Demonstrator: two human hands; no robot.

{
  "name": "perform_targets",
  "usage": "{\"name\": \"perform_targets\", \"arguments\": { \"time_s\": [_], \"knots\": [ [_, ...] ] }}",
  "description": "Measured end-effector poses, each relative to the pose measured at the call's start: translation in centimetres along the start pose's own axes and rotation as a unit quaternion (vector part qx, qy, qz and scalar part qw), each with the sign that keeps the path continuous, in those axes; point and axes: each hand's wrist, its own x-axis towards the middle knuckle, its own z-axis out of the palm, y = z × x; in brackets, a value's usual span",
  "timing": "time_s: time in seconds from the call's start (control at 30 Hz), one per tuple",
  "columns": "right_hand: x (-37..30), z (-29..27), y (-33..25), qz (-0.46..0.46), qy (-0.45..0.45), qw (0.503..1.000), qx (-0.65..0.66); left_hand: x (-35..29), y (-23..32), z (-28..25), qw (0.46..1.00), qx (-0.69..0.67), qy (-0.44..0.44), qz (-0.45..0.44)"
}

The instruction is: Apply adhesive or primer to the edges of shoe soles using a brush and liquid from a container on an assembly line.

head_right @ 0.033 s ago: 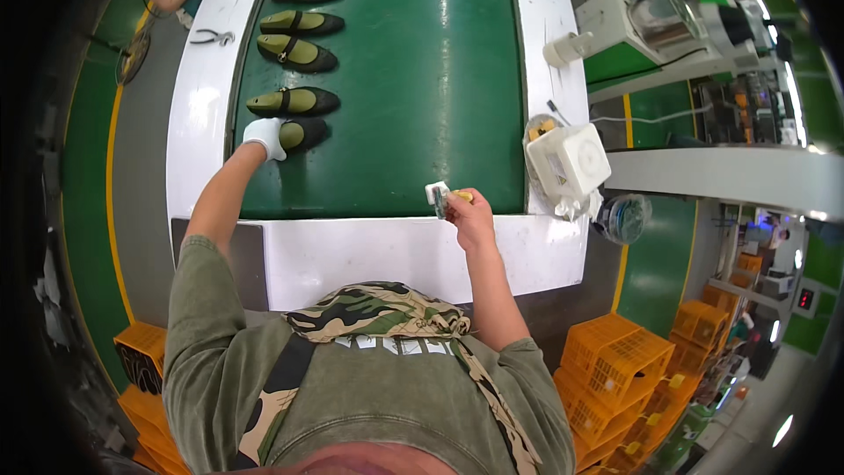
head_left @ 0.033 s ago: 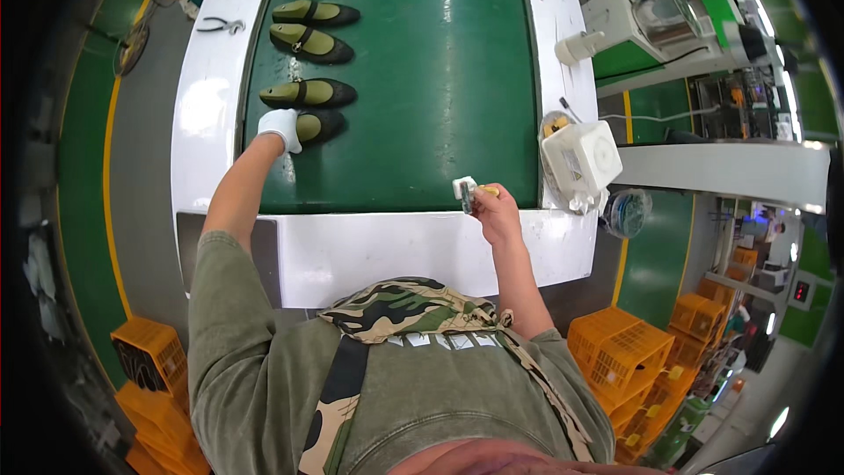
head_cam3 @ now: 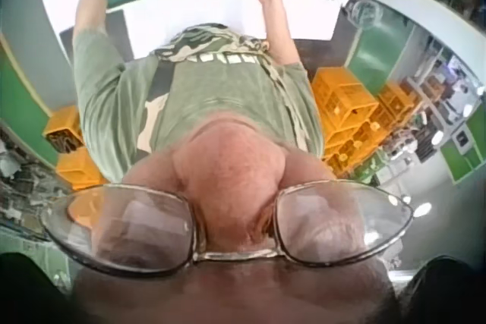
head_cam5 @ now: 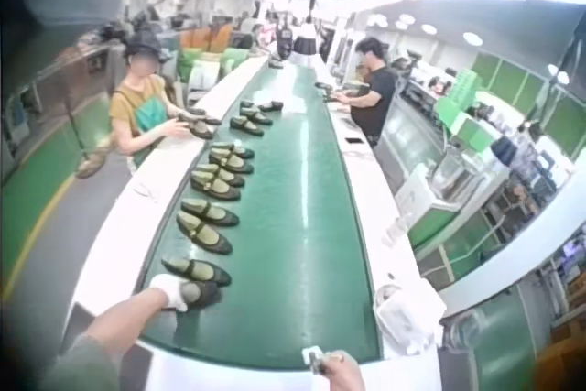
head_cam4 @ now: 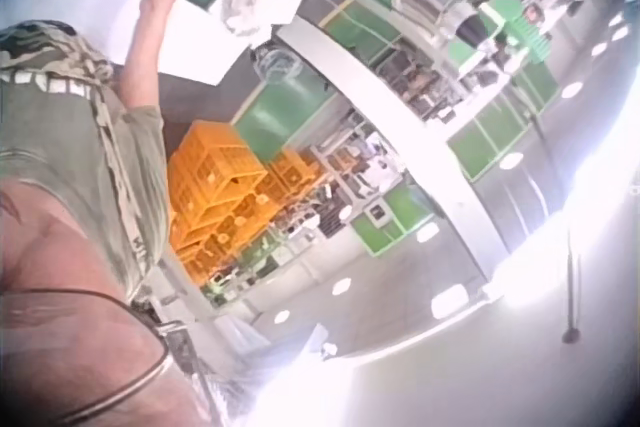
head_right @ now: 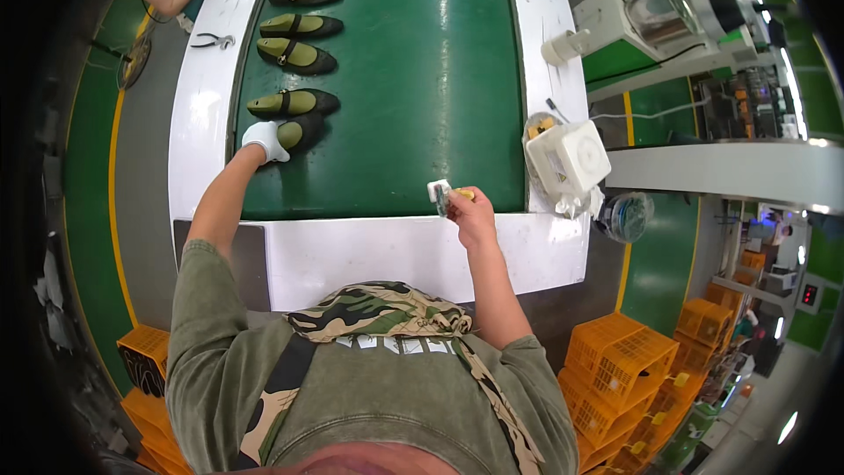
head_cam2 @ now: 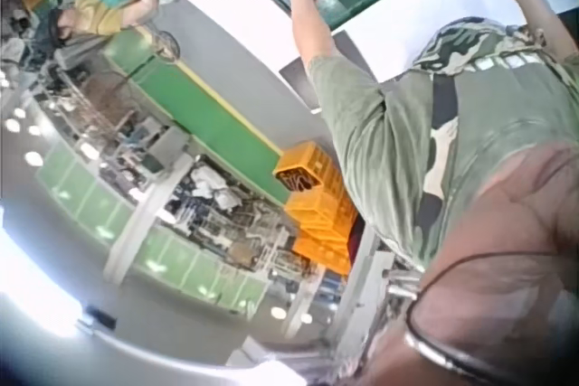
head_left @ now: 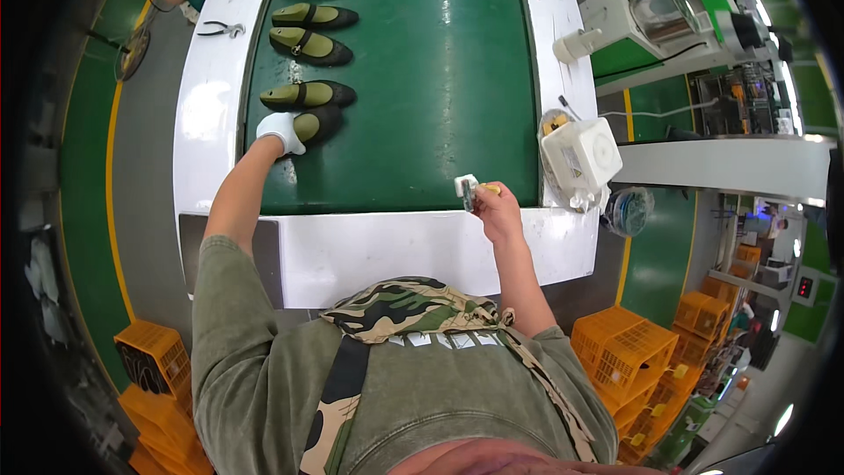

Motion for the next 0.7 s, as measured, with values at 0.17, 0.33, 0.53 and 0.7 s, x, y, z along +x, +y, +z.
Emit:
{"name": "perform_targets", "arguments": {
  "time_s": [0.17,0.33,0.53,0.7],
  "knots": [
    [2.8,-3.3,0.2,-0.042,0.005,0.997,-0.067,-5.2,-1.3,5.3,0.739,-0.674,-0.002,0.018],
    [3.1,1.9,-4.2,-0.084,-0.095,0.983,-0.136,-14.8,6.5,6.1,0.595,-0.783,0.088,0.162],
    [0.2,9.1,-4.7,-0.162,-0.297,0.934,-0.116,-22.0,12.9,6.0,0.765,-0.516,0.315,0.225],
    [-1.1,8.4,-5.1,-0.168,-0.298,0.935,-0.098,-26.0,16.6,4.2,0.861,-0.26,0.355,0.254]
  ]
}}
